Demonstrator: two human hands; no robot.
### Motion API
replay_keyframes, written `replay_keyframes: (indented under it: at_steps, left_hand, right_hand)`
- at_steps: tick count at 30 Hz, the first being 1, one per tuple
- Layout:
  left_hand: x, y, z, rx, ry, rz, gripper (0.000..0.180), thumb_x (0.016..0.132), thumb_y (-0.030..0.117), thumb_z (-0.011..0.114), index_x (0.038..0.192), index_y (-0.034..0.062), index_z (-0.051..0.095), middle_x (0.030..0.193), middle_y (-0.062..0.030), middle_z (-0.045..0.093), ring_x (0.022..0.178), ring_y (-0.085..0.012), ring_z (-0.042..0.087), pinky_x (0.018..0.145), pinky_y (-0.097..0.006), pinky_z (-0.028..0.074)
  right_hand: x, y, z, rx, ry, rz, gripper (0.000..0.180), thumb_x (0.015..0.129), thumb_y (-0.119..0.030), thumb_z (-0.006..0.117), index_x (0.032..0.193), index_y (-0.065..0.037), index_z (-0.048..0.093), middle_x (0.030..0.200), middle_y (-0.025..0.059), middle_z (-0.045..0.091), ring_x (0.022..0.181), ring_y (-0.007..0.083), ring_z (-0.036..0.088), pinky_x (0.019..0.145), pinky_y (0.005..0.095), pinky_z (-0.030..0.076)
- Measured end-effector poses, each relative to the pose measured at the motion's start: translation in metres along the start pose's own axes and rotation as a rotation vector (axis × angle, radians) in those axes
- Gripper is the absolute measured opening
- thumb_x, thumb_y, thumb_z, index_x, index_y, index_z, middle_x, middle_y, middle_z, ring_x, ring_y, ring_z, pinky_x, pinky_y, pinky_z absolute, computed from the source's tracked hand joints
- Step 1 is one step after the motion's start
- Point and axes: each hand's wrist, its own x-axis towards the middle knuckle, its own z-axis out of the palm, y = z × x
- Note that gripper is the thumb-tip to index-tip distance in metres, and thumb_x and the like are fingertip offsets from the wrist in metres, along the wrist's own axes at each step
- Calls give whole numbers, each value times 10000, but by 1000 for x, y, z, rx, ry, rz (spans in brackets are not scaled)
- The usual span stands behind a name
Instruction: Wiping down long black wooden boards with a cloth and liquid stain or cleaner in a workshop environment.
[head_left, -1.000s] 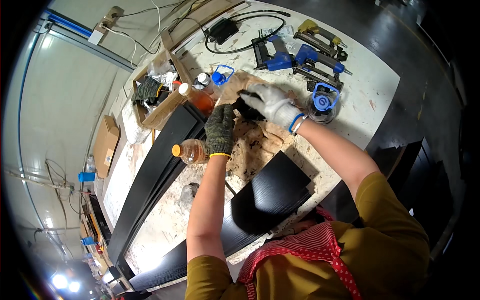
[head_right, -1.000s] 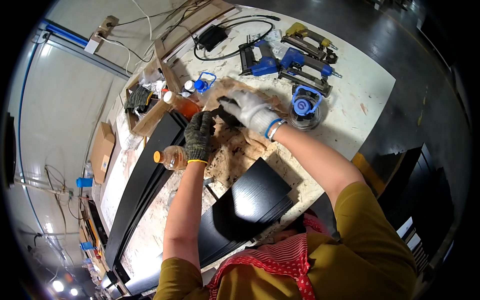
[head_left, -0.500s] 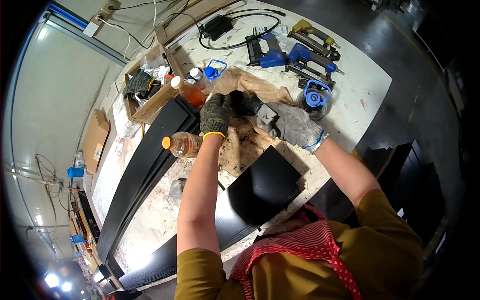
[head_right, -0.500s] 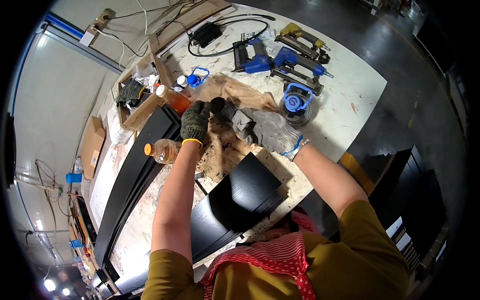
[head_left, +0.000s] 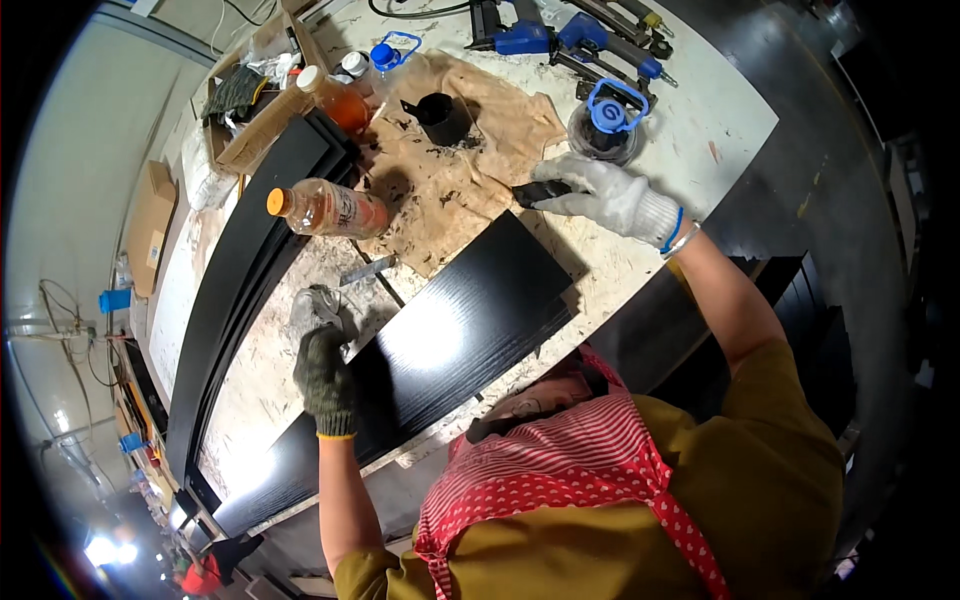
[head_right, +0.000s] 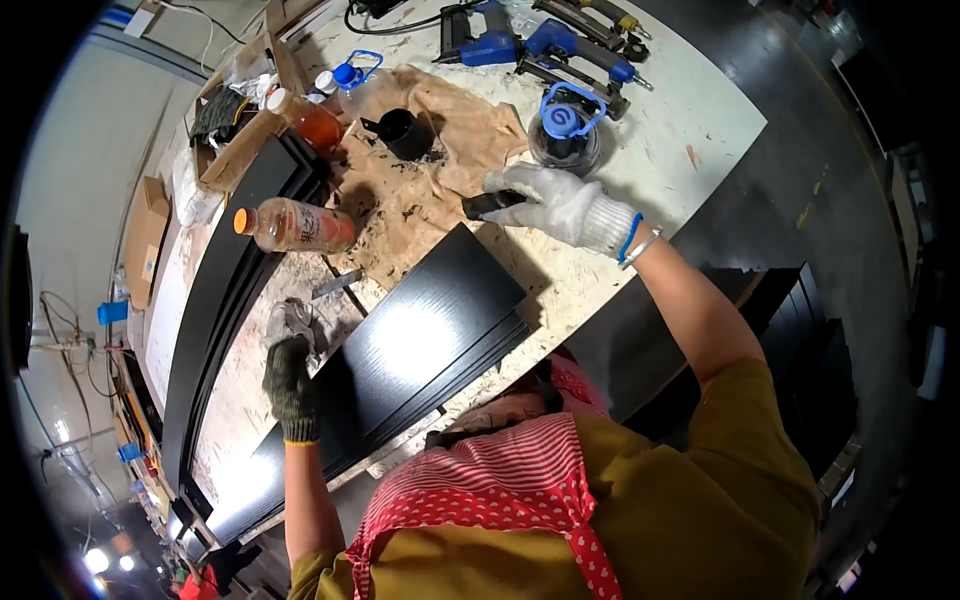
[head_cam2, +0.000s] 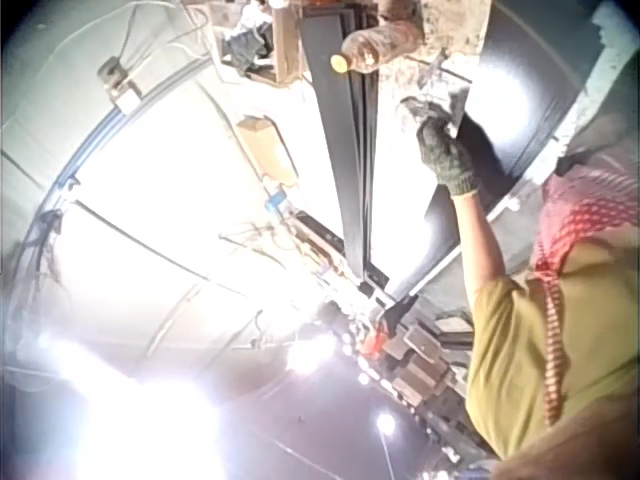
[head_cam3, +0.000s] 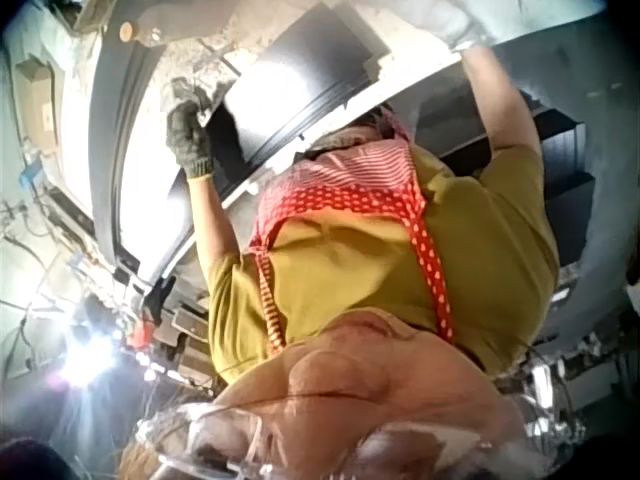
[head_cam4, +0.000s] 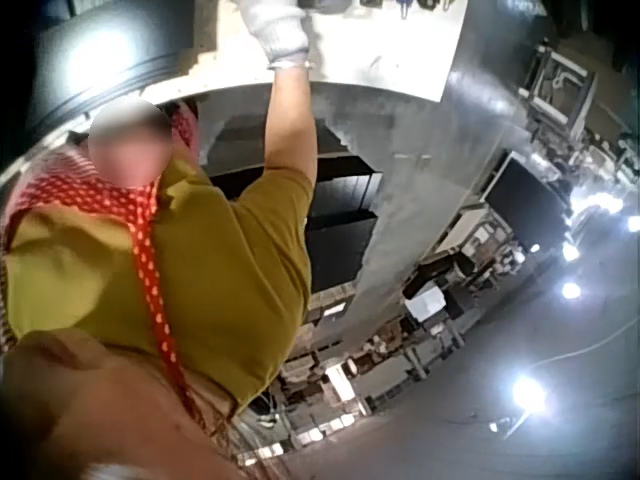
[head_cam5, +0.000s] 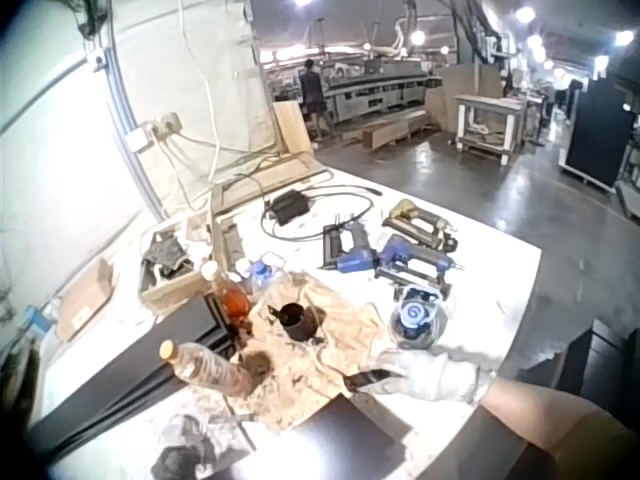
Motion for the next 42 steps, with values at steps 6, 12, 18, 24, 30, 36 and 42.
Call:
replay_keyframes:
  at_steps: [6, 12, 18, 24, 30, 36, 42]
  left_hand:
    - [-76, -46, 10, 29, 29, -286, 229, 958, 75, 513, 1127, 49, 666, 1060, -177, 694, 986, -352, 668, 880, -421, 519]
    - [-63, -21, 7, -40, 8, -381, 281, 992, 186, 516, 1182, 31, 654, 1087, -190, 701, 1006, -343, 672, 903, -415, 506]
    - [-64, -29, 7, -33, 6, -398, 291, 994, 204, 520, 1174, 20, 656, 1085, -201, 699, 1007, -342, 669, 900, -419, 504]
    - [-70, -36, 7, -113, -10, -294, 307, 994, 224, 531, 1159, -3, 655, 1095, -215, 691, 1016, -353, 662, 903, -424, 501]
    - [-77, -15, -2, -49, -63, -167, 301, 987, 234, 564, 1143, -4, 662, 1092, -222, 681, 1033, -379, 641, 922, -449, 492]
    - [-92, -68, -33, -209, -73, -22, 360, 994, 229, 572, 1245, -28, 599, 1147, -222, 665, 1060, -341, 643, 938, -428, 494]
    - [-182, -240, -121, -40, 54, -255, 465, 1029, 298, 532, 1316, -67, 556, 1335, -227, 575, 1239, -340, 551, 1073, -410, 419]
  right_hand:
    - [10, 17, 17, -303, -42, -151, 433, 909, -243, 669, 1296, -70, 584, 1253, 133, 610, 1175, 318, 584, 1025, 387, 462]
    - [-12, 15, 13, -319, -67, -172, 417, 881, -199, 670, 1274, -79, 601, 1207, 128, 616, 1135, 319, 588, 1012, 394, 464]
    - [-80, -11, 13, -365, -53, -127, 413, 810, -139, 699, 1213, -70, 643, 1119, 137, 645, 1086, 331, 601, 979, 419, 474]
    - [-150, -46, 31, -209, 148, 129, 372, 843, -125, 726, 1197, -41, 648, 1157, 134, 645, 1086, 297, 621, 978, 378, 482]
    - [-156, -65, 103, 57, 658, 403, 457, 877, -209, 753, 1250, 15, 614, 1167, 157, 620, 1125, 251, 607, 1007, 331, 470]
    - [-151, -56, 129, -456, 828, 278, 451, 881, -250, 726, 1236, 4, 614, 1129, 177, 655, 1071, 324, 637, 942, 383, 508]
    - [-155, -79, 215, -924, 686, 17, 306, 903, -290, 660, 1099, -56, 634, 960, 160, 651, 894, 356, 641, 764, 460, 539]
